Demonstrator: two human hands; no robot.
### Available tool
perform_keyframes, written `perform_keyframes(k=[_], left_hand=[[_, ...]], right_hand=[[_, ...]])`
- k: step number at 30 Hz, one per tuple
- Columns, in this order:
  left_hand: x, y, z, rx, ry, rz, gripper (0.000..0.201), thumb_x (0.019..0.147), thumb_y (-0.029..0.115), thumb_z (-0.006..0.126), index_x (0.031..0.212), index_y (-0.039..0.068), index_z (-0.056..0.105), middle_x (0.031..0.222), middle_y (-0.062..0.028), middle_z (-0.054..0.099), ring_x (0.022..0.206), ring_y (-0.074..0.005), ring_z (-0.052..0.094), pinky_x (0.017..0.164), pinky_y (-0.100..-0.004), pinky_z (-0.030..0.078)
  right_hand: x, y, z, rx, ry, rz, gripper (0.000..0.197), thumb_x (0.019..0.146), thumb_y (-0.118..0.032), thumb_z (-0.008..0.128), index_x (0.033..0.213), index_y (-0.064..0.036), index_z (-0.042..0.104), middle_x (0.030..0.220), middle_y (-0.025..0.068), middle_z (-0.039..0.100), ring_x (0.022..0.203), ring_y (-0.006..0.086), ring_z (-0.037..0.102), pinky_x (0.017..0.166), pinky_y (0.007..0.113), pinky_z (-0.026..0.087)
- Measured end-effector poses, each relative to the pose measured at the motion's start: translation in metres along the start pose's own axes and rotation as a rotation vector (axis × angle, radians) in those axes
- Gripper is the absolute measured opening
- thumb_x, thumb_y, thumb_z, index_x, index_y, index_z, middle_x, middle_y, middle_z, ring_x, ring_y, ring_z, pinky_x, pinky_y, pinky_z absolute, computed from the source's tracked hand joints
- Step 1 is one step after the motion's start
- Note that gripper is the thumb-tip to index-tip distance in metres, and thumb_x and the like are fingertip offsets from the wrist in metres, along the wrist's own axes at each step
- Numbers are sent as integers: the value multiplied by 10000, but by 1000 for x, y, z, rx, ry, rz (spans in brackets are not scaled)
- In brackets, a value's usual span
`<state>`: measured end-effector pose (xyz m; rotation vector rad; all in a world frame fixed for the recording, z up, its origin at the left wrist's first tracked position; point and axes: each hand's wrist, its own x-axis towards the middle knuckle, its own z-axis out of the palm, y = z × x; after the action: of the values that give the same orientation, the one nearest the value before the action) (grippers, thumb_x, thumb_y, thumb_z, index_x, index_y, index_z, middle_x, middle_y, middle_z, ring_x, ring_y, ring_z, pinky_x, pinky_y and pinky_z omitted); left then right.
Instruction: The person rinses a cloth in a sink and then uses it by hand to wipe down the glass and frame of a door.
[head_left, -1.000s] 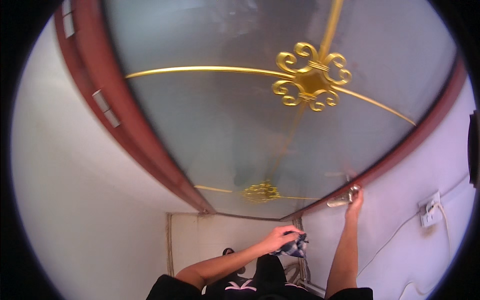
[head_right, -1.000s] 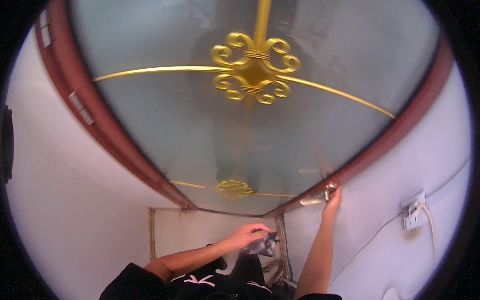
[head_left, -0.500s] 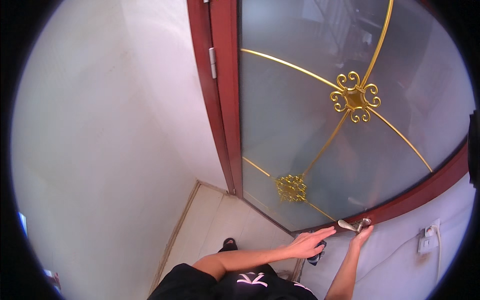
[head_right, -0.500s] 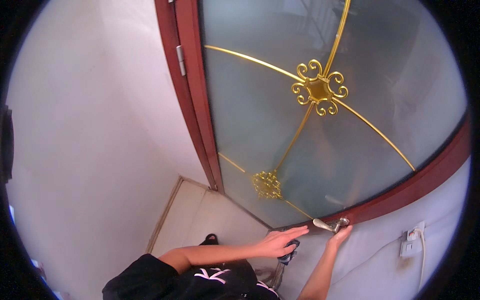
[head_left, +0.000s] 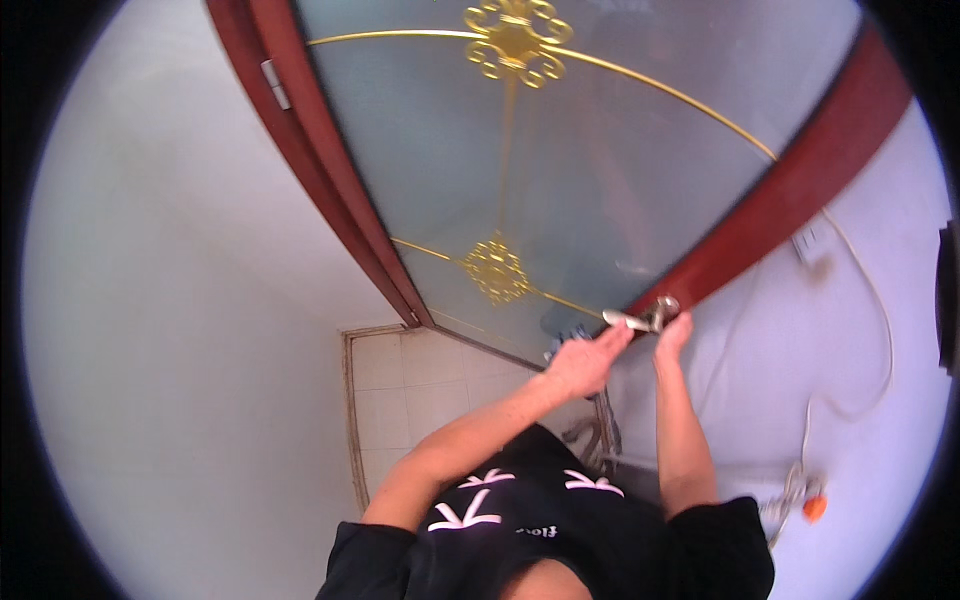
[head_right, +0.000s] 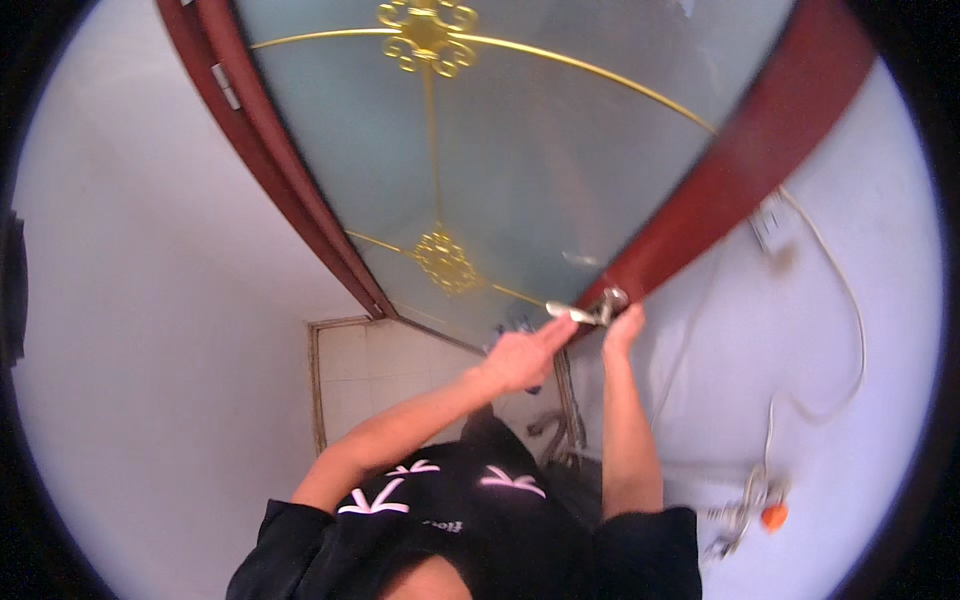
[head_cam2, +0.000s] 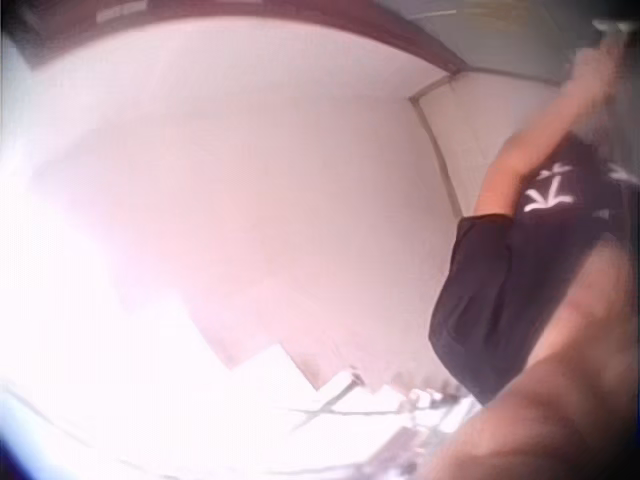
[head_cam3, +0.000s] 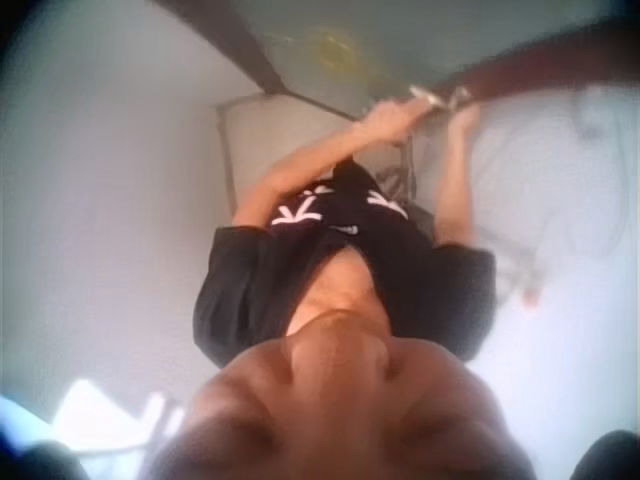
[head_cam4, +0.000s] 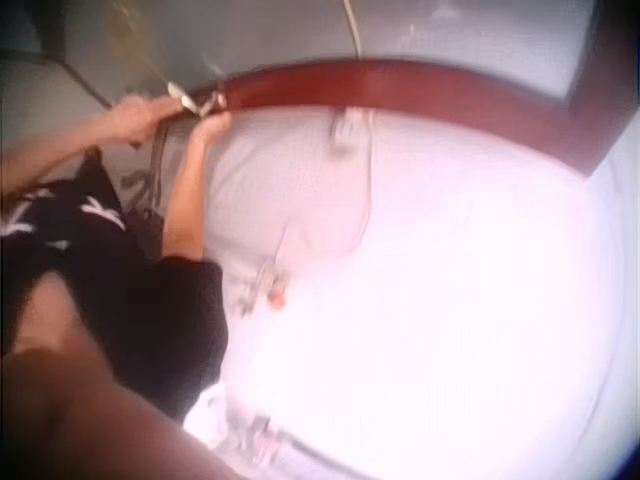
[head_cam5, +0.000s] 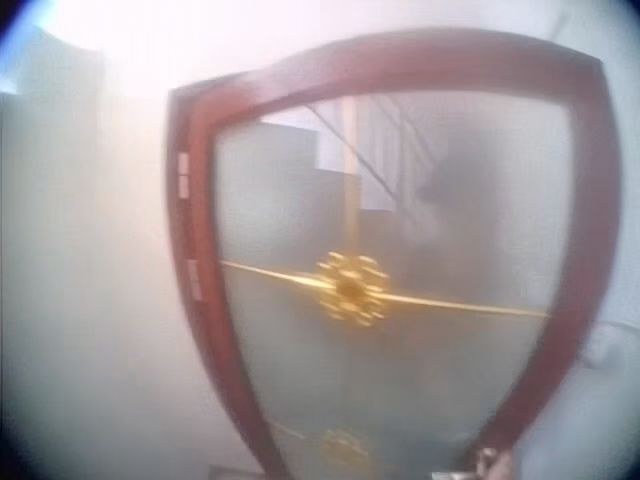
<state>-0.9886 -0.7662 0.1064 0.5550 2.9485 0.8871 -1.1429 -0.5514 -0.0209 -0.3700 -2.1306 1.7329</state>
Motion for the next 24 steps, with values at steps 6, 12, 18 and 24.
perform_keyframes(k=[6, 12, 18, 24], left_hand=[[-32, -22, -50, -117, 146, -168, 580, 787, 173, 500, 1350, 143, 364, 1406, -85, 374, 986, -323, 588, 796, -413, 499], [-76, -71, -62, -167, 333, -346, 423, 805, 163, 484, 1226, 128, 512, 1283, -75, 509, 975, -312, 593, 817, -415, 489], [-34, -44, -69, -236, 203, -72, 286, 824, 123, 496, 1087, 106, 608, 1103, -96, 613, 941, -298, 606, 810, -377, 490], [9, -29, -45, -95, 165, 215, 443, 779, 78, 543, 1221, 91, 520, 1293, -80, 506, 833, -316, 633, 700, -403, 525]], right_hand=[[-34, -72, 7, 95, 178, 31, 525, 903, -339, 305, 1116, 69, 558, 1131, 172, 586, 1055, 294, 530, 926, 382, 390], [-49, -85, -1, 48, 155, 99, 530, 912, -325, 285, 1199, 64, 502, 1201, 181, 542, 1113, 293, 491, 967, 363, 353], [-51, -75, 5, 69, 138, 30, 564, 936, -381, 286, 1206, 70, 490, 1209, 179, 540, 1136, 286, 481, 990, 346, 329], [-47, -52, 14, 178, 205, 112, 527, 929, -378, 311, 1109, 62, 538, 1088, 161, 593, 1018, 284, 538, 914, 357, 382]])
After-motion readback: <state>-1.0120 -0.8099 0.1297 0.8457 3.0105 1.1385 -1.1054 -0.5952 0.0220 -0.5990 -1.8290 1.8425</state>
